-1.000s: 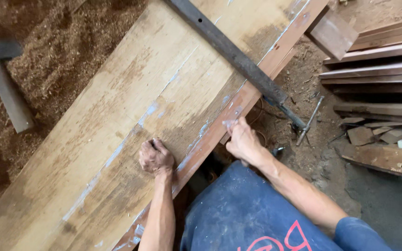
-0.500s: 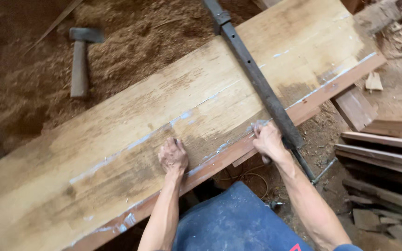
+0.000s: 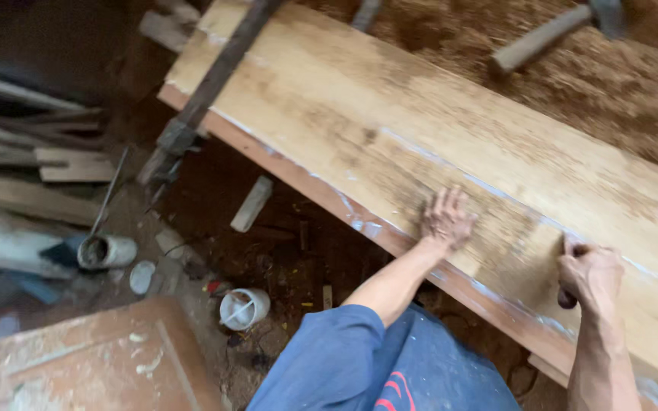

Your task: The person tightens a metal clamp on a wooden board, then uses a small axe to tap the wood along a marked line. They switch to a chisel to scrape and smooth the surface of the wood, removing excess material along the seam.

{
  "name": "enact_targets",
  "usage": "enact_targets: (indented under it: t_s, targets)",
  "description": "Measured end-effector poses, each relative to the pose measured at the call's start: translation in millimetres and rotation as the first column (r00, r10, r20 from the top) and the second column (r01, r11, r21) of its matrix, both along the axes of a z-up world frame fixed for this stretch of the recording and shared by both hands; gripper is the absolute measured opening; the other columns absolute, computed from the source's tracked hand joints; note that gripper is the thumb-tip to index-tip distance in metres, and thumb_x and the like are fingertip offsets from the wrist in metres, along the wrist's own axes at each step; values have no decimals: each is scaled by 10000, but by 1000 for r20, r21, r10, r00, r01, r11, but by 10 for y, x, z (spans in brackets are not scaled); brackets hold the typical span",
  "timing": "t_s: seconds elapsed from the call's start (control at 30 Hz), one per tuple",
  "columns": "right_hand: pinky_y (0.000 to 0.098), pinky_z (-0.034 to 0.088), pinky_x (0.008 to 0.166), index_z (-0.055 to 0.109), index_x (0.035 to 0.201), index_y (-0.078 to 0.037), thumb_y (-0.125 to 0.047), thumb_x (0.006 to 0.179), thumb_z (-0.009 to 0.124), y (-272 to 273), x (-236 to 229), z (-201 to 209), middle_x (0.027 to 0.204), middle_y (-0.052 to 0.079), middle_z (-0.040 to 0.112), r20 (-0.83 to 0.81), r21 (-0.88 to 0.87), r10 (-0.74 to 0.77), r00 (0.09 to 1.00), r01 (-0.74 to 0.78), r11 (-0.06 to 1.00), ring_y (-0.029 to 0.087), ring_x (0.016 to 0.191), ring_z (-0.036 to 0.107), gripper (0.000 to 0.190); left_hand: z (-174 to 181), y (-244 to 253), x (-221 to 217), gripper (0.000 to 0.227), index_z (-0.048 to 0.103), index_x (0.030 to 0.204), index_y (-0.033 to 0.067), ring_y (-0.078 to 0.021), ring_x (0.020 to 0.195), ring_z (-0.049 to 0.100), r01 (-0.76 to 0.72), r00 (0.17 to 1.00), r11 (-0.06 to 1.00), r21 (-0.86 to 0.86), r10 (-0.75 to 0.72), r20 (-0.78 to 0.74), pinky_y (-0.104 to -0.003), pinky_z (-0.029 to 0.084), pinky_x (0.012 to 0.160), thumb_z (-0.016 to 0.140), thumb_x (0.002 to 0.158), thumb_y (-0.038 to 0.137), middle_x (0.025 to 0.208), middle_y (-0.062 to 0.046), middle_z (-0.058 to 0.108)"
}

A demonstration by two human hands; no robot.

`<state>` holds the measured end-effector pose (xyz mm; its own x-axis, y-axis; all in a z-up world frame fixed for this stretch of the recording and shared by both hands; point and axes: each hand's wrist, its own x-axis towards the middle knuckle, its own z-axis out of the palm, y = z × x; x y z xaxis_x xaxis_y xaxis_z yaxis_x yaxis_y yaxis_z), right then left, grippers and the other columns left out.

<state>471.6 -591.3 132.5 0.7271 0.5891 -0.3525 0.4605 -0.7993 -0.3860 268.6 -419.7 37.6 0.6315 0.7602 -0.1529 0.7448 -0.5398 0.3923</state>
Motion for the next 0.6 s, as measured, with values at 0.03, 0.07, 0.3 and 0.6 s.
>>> enact_targets:
  t_s: [0.03, 0.07, 0.3, 0.6]
  targets:
    - [405, 568, 830, 845, 1005, 9, -252, 1069, 610, 108, -79, -34, 716, 234, 769, 47, -60, 57, 997, -54, 997, 302, 698, 733, 357, -4, -41, -3, 648, 397, 1523, 95, -324, 1531, 294, 18, 999, 999, -47, -19, -31, -521, 208, 1247, 397, 1006, 486, 1668, -102, 315]
    - [421, 572, 776, 826, 1061, -14, -204, 959, 642, 242, -197, -75, 722, 241, 755, -9, -120, 113, 994, -113, 986, 325, 689, 738, 283, -32, -47, -40, 631, 392, 1548, 84, -312, 1526, 309, 65, 991, 997, -44, -70, -114, -504, 228, 1260, 372, 1050, 471, 1683, -116, 309]
    - [421, 566, 628, 738, 1270, -46, -147, 901, 723, 677, -618, 60, 847, 232, 742, -588, -146, 93, 803, -218, 965, 290, 697, 676, 383, -182, 55, -117, 468, 620, 1301, 96, -327, 1343, 571, 11, 965, 967, 255, -78, 252, -474, 428, 1174, 469, 895, 273, 1468, -139, 602]
    - [363, 570, 639, 625, 1421, -100, -222, 972, 655, 1781, -1676, 154, 913, 181, 752, -488, 203, 266, 831, -188, 961, 230, 747, 728, 466, 131, 1055, -1596, 234, 658, 1174, 65, -297, 960, 686, -335, 745, 925, -179, 377, 550, -442, 582, 839, 498, 1053, 185, 1074, -173, 732]
